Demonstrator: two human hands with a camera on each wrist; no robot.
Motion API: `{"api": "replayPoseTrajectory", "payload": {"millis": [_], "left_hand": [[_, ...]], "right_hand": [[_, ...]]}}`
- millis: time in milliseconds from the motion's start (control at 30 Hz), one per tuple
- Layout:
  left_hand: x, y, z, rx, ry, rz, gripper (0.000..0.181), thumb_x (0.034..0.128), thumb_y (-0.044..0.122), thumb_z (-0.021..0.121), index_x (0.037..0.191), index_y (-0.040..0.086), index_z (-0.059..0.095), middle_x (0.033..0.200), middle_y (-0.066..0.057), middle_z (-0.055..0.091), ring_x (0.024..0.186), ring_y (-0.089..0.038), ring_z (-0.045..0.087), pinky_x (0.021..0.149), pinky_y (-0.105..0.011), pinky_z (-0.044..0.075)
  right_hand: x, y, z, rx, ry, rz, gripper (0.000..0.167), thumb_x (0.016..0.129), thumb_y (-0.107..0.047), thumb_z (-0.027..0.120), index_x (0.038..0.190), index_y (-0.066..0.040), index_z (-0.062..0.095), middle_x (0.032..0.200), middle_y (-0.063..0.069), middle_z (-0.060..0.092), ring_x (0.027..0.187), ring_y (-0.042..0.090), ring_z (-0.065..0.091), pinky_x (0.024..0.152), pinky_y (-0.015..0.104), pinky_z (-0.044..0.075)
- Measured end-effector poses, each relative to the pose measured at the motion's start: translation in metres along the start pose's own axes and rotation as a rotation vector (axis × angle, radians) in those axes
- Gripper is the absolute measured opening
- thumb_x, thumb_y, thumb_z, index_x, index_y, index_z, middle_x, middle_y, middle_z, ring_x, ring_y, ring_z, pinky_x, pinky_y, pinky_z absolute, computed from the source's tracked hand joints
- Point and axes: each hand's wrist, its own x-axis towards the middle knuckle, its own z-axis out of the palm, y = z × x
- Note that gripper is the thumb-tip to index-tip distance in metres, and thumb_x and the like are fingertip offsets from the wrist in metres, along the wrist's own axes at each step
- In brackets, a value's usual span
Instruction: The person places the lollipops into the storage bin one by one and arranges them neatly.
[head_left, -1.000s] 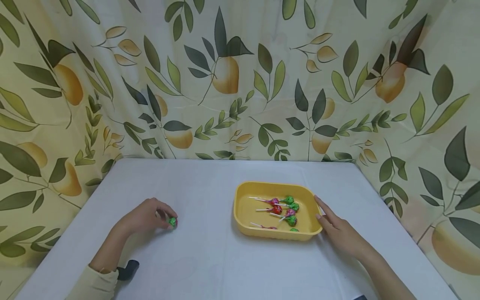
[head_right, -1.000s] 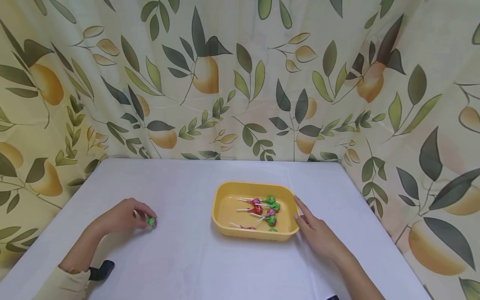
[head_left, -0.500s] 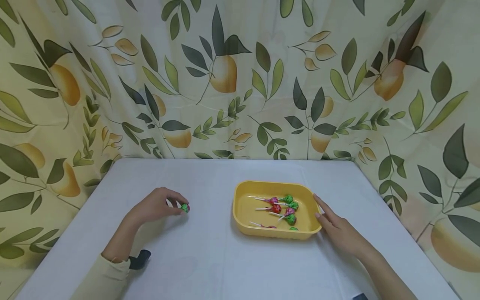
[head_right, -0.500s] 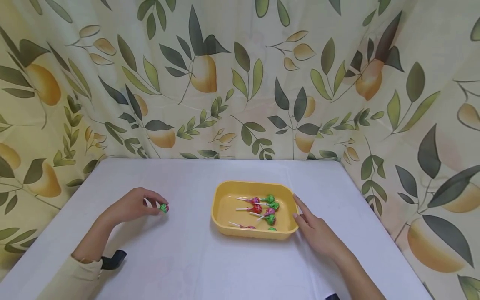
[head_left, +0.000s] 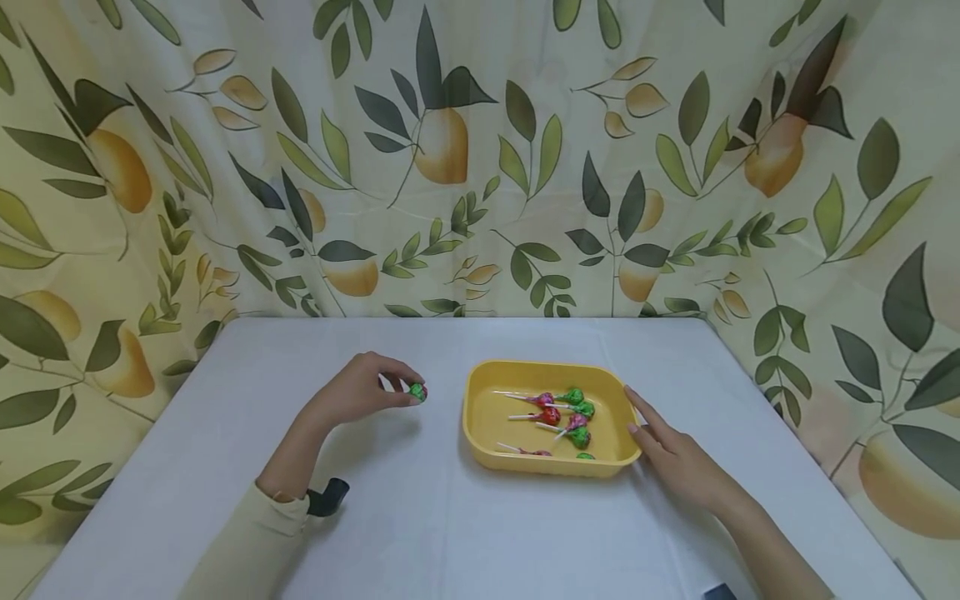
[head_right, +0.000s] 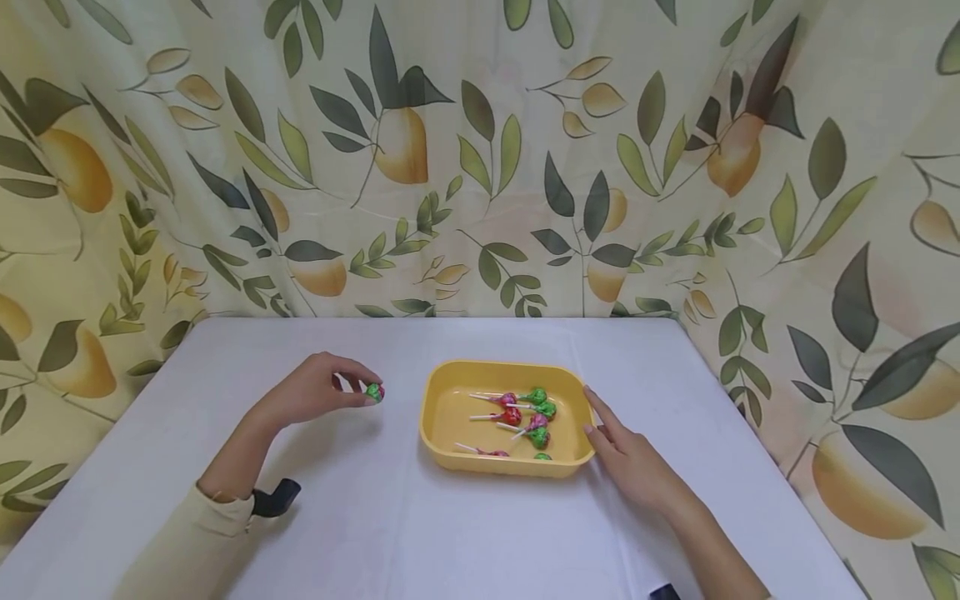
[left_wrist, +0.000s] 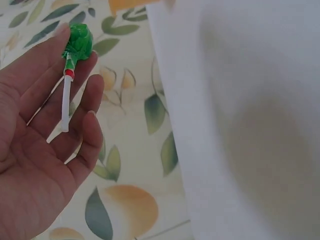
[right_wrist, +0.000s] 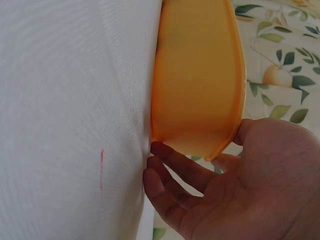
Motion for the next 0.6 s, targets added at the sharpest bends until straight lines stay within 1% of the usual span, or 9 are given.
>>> {"api": "replayPoseTrajectory", "payload": {"millis": [167, 400, 500, 600], "left_hand": [[0.018, 0.016, 0.012, -0.002, 0.003, 0.021, 0.022, 0.087, 0.012, 0.086, 0.109, 0.017, 0.081, 0.094, 0.013, 0.074, 0.086, -0.015, 0.064, 0.073, -0.035, 0.055], [0.04, 0.035, 0.033, 0.021, -0.007, 0.068, 0.025, 0.0847, 0.015, 0.088, 0.109, 0.015, 0.082, 0.099, 0.012, 0.074, 0.093, -0.018, 0.063, 0.081, -0.035, 0.052], [0.049, 0.043, 0.041, 0.021, -0.026, 0.088, 0.026, 0.0841, 0.015, 0.088, 0.109, 0.013, 0.082, 0.1, 0.011, 0.074, 0.093, -0.016, 0.063, 0.081, -0.034, 0.052], [0.057, 0.052, 0.05, 0.014, -0.043, 0.085, 0.025, 0.0844, 0.016, 0.088, 0.109, 0.014, 0.081, 0.101, 0.01, 0.074, 0.094, -0.016, 0.062, 0.081, -0.034, 0.051]], "right_hand": [[-0.001, -0.001, 0.0, -0.005, 0.002, -0.005, 0.066, 0.113, -0.044, 0.037, 0.168, -0.025, 0.006, 0.096, 0.004, 0.06, 0.091, 0.024, 0.054, 0.08, 0.048, 0.044], [-0.003, -0.003, 0.001, 0.009, 0.004, -0.007, 0.065, 0.113, -0.042, 0.039, 0.168, -0.025, 0.008, 0.091, 0.004, 0.058, 0.091, 0.024, 0.053, 0.08, 0.048, 0.043], [-0.003, -0.003, 0.001, 0.01, 0.007, -0.012, 0.065, 0.113, -0.042, 0.039, 0.168, -0.025, 0.008, 0.095, 0.004, 0.06, 0.092, 0.024, 0.054, 0.081, 0.048, 0.044], [-0.003, -0.003, 0.0, 0.003, 0.011, -0.014, 0.065, 0.113, -0.042, 0.039, 0.168, -0.025, 0.008, 0.102, 0.008, 0.063, 0.094, 0.026, 0.055, 0.083, 0.051, 0.046]]}}
